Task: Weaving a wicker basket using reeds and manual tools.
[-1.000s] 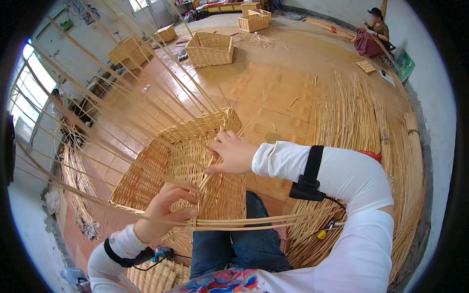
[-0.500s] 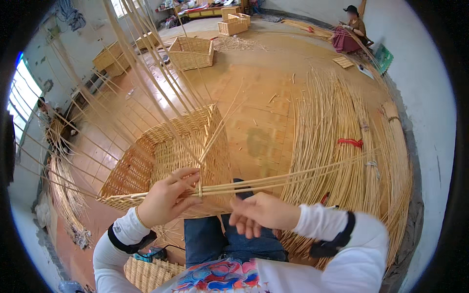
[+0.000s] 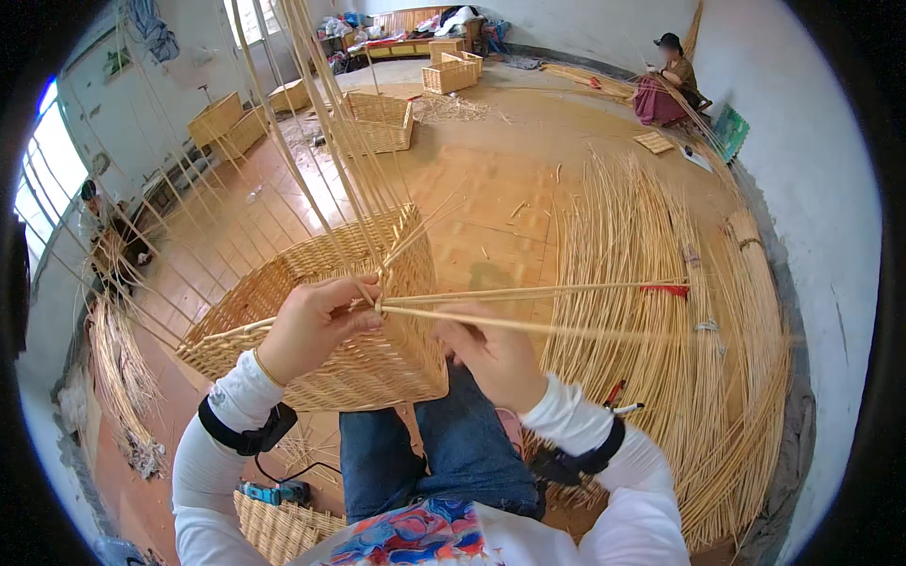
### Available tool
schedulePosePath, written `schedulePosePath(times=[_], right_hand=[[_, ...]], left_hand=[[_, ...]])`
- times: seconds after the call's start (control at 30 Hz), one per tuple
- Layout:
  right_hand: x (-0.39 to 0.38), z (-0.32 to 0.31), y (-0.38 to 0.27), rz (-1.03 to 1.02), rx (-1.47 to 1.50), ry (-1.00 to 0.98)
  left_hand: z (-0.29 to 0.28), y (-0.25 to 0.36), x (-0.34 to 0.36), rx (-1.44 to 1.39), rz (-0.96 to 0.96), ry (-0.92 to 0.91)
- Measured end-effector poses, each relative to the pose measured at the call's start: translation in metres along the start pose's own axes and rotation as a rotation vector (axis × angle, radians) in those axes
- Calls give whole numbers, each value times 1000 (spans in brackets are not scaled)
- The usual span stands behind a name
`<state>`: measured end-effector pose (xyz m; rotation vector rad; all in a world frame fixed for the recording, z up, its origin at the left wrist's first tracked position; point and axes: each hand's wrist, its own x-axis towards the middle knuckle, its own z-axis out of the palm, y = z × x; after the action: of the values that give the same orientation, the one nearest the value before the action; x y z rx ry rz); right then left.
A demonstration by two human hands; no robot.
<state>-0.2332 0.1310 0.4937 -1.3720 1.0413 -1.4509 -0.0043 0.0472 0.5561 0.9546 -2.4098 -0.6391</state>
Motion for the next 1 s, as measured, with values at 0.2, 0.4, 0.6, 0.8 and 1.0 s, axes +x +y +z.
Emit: schedulePosePath(times=[0.2, 0.4, 0.6, 0.8, 1.0], right_hand=[[57, 16, -23, 145, -288, -210], [104, 49, -8, 625, -379, -594], [107, 84, 23, 724, -379, -750], [101, 125, 60, 820, -28, -806], [152, 86, 70, 648, 191, -382]], left_hand=[[-3, -11, -32, -1, -12, 18], [-4, -34, -40, 56, 218, 110], [4, -64, -77, 145, 215, 142], [22, -88, -111, 86, 65, 523], [15, -98, -114, -80, -290, 508]])
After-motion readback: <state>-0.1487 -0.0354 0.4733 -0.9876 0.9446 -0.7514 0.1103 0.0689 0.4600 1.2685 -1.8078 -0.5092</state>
